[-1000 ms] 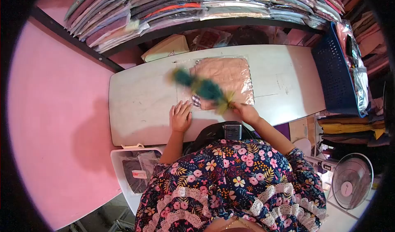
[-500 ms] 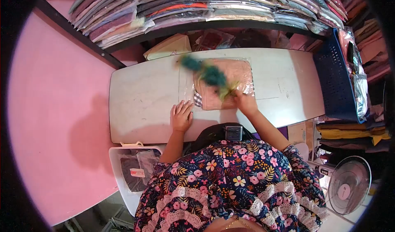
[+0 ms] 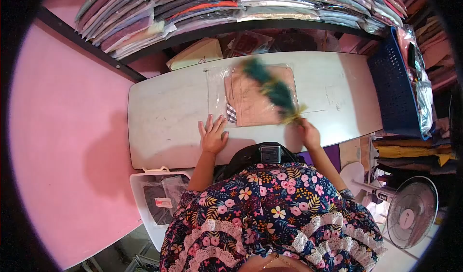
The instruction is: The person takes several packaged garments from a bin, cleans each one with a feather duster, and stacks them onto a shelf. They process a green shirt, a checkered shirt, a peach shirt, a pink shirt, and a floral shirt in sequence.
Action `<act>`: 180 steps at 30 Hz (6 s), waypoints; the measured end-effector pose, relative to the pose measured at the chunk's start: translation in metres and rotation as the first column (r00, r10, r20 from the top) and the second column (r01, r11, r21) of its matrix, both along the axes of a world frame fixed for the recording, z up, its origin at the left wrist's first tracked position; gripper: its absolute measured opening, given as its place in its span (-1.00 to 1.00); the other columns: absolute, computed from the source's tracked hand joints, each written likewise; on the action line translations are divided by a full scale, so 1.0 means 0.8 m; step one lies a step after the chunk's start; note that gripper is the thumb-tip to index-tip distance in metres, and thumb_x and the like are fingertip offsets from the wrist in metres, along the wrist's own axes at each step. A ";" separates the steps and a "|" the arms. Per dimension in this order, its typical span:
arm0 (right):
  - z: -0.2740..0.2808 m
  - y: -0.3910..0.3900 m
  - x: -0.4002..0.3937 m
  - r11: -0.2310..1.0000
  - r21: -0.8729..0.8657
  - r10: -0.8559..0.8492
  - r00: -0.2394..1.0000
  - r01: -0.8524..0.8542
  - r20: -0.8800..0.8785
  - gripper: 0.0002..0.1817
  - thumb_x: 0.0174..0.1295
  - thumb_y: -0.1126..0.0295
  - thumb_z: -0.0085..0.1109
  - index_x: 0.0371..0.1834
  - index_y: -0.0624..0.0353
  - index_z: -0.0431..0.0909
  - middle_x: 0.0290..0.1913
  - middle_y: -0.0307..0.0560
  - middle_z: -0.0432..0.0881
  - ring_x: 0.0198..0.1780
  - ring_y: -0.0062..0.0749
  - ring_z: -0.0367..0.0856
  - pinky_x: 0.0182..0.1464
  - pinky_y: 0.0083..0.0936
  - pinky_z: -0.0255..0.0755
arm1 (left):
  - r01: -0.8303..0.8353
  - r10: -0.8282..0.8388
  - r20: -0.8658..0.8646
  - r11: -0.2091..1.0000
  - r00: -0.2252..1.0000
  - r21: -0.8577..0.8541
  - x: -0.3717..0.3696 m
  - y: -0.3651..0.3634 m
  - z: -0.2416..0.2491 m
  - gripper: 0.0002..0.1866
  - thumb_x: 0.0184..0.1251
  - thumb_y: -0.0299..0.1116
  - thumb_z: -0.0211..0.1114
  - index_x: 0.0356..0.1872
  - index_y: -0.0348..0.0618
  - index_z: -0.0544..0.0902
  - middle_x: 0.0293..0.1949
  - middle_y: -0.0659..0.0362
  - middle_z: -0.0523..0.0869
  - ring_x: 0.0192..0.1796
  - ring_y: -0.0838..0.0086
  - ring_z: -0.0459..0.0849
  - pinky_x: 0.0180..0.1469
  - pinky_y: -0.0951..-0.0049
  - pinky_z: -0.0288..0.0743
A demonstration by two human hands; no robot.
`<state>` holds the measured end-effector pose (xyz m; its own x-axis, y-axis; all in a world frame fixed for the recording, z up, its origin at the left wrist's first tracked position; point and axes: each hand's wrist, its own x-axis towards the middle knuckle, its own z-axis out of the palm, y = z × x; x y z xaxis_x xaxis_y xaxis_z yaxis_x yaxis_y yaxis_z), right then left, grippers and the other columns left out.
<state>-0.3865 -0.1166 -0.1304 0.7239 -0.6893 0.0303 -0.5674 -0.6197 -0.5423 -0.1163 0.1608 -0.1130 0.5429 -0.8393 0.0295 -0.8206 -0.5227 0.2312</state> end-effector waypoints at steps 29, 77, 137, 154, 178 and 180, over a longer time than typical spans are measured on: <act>0.030 0.035 0.106 0.782 -0.267 0.612 0.775 -0.563 0.157 -0.70 0.02 0.47 0.11 -0.12 0.18 0.56 -0.02 -0.05 0.59 0.02 -0.14 0.50 0.11 -0.32 0.36 | 0.090 -0.090 0.005 0.985 0.996 -0.144 0.052 -0.030 0.030 -0.55 0.15 -0.53 0.06 0.11 -0.04 0.53 0.17 0.16 0.50 0.26 0.23 0.38 0.35 0.07 0.07; 0.035 0.023 0.086 0.937 -0.047 0.344 0.899 -0.345 0.272 -0.76 -0.01 0.46 0.25 -0.21 0.15 0.56 -0.19 -0.08 0.62 -0.16 -0.15 0.59 -0.12 -0.38 0.51 | 0.400 -0.402 -0.084 0.916 0.912 -0.037 0.069 -0.016 0.007 -0.48 0.12 -0.51 0.05 0.18 0.07 0.48 0.21 0.27 0.49 0.34 0.38 0.32 0.37 0.14 0.08; 0.239 -0.047 0.200 0.963 0.143 0.098 0.795 -0.227 0.598 -0.69 0.08 0.61 0.04 -0.10 0.17 0.62 -0.21 0.01 0.65 -0.24 -0.36 0.66 -0.16 -0.49 0.54 | -0.250 -0.124 -0.769 0.903 0.628 -0.350 0.114 -0.086 0.234 -0.64 0.34 -0.40 0.10 0.16 -0.12 0.52 -0.33 0.28 0.60 -0.36 0.62 0.50 -0.25 0.59 0.41; 0.501 -0.028 0.256 0.693 -0.695 0.662 0.550 -0.192 0.509 -0.47 -0.02 0.64 0.14 0.13 0.19 0.47 0.19 0.22 0.31 0.06 -0.05 0.48 0.09 -0.34 0.38 | -0.182 -0.222 -0.431 0.673 0.875 -0.717 0.132 -0.058 0.493 -0.54 0.32 -0.49 0.14 0.25 -0.24 0.35 -0.09 0.17 0.59 -0.11 0.60 0.56 0.03 0.56 0.41; 0.662 0.039 0.675 0.544 -0.839 0.772 0.389 0.004 0.503 -0.49 0.01 0.48 0.11 0.13 0.32 0.41 0.20 0.36 0.26 0.20 0.12 0.35 0.23 -0.21 0.30 | -0.039 0.491 0.363 0.635 0.792 -0.772 0.467 -0.026 0.677 -0.17 0.07 -0.04 0.32 0.34 -0.20 0.22 0.35 -0.37 0.01 0.36 -0.10 0.21 0.35 0.24 0.15; 0.642 0.032 0.713 0.603 -0.796 0.667 0.583 -0.056 0.465 -0.51 0.01 0.44 0.08 0.08 0.34 0.44 0.17 0.37 0.32 0.21 0.14 0.35 0.23 -0.19 0.28 | -0.173 0.493 0.280 0.689 0.824 -0.704 0.473 -0.035 0.650 -0.20 0.13 0.00 0.30 0.35 -0.15 0.23 0.38 -0.42 -0.17 0.40 -0.13 0.12 0.38 0.21 0.10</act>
<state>0.1838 -0.0914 0.3832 0.4355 0.0801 0.8966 0.1435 -0.9895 0.0187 0.2618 0.1327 0.4068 0.5764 -0.2944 0.7623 -0.7103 -0.6417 0.2893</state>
